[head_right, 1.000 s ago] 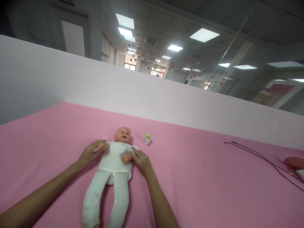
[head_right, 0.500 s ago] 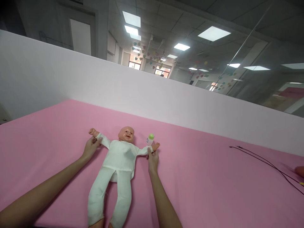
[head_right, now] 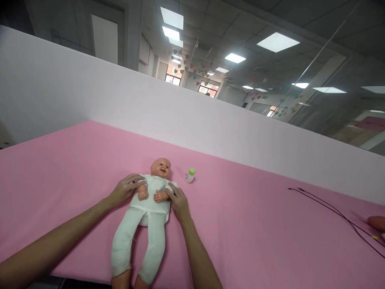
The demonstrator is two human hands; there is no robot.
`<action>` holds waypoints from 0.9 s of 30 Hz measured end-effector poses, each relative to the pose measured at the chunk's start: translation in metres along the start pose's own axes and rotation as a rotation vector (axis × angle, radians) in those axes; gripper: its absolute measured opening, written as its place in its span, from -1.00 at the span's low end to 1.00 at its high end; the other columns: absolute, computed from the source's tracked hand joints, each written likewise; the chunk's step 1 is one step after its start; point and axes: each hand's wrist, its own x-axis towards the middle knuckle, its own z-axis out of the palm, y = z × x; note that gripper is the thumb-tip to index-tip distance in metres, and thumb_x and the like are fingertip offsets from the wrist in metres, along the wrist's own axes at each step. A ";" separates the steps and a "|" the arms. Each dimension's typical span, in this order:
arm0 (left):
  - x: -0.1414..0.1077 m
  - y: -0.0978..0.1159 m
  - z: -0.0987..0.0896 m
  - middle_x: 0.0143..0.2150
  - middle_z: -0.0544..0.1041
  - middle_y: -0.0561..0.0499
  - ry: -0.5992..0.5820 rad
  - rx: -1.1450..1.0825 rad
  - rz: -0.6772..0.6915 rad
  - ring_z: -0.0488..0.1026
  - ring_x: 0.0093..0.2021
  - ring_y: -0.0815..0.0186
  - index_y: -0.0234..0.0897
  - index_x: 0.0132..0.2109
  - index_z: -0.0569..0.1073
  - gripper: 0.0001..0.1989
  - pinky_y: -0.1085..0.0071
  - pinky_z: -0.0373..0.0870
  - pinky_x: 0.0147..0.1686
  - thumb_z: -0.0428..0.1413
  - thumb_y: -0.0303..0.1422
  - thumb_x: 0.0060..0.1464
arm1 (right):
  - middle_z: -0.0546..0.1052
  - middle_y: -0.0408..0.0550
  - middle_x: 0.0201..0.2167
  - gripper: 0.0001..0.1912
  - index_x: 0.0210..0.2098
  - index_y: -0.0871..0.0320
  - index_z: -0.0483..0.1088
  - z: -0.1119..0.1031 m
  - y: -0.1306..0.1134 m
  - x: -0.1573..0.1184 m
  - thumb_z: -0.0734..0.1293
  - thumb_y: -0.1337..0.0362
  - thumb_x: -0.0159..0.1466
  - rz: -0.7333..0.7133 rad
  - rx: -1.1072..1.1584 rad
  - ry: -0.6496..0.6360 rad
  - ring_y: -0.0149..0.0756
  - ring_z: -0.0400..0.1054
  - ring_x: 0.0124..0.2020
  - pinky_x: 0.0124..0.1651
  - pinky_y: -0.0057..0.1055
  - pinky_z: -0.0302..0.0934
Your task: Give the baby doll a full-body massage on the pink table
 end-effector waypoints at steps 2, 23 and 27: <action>0.000 0.000 0.001 0.10 0.62 -0.11 0.017 0.018 0.005 0.53 0.10 0.19 -0.04 0.14 0.60 -0.57 0.21 0.51 0.02 -0.06 -0.51 0.39 | 0.51 0.02 0.24 -0.55 0.13 -0.02 0.50 0.002 0.001 0.001 0.13 0.42 0.42 0.033 0.012 0.033 -0.09 0.46 0.10 0.08 -0.10 0.44; -0.001 -0.007 -0.001 -0.02 0.63 -0.11 0.159 -0.202 -0.503 0.57 -0.08 0.14 -0.25 0.05 0.55 -0.70 0.27 0.52 -0.16 0.06 -0.19 0.36 | 0.59 0.09 -0.02 -0.54 0.13 0.12 0.38 -0.008 -0.002 0.011 0.38 0.05 0.33 0.612 0.534 0.321 -0.09 0.51 -0.03 -0.09 -0.24 0.45; 0.000 0.003 0.000 0.16 0.59 -0.10 -0.032 0.019 -0.040 0.50 0.18 0.13 -0.08 0.18 0.56 -0.66 0.15 0.49 0.10 -0.01 -0.40 0.42 | 0.50 0.05 0.23 -0.62 0.13 0.03 0.51 -0.006 -0.008 0.002 0.22 0.28 0.40 0.255 0.249 0.018 -0.05 0.40 0.21 0.23 -0.03 0.35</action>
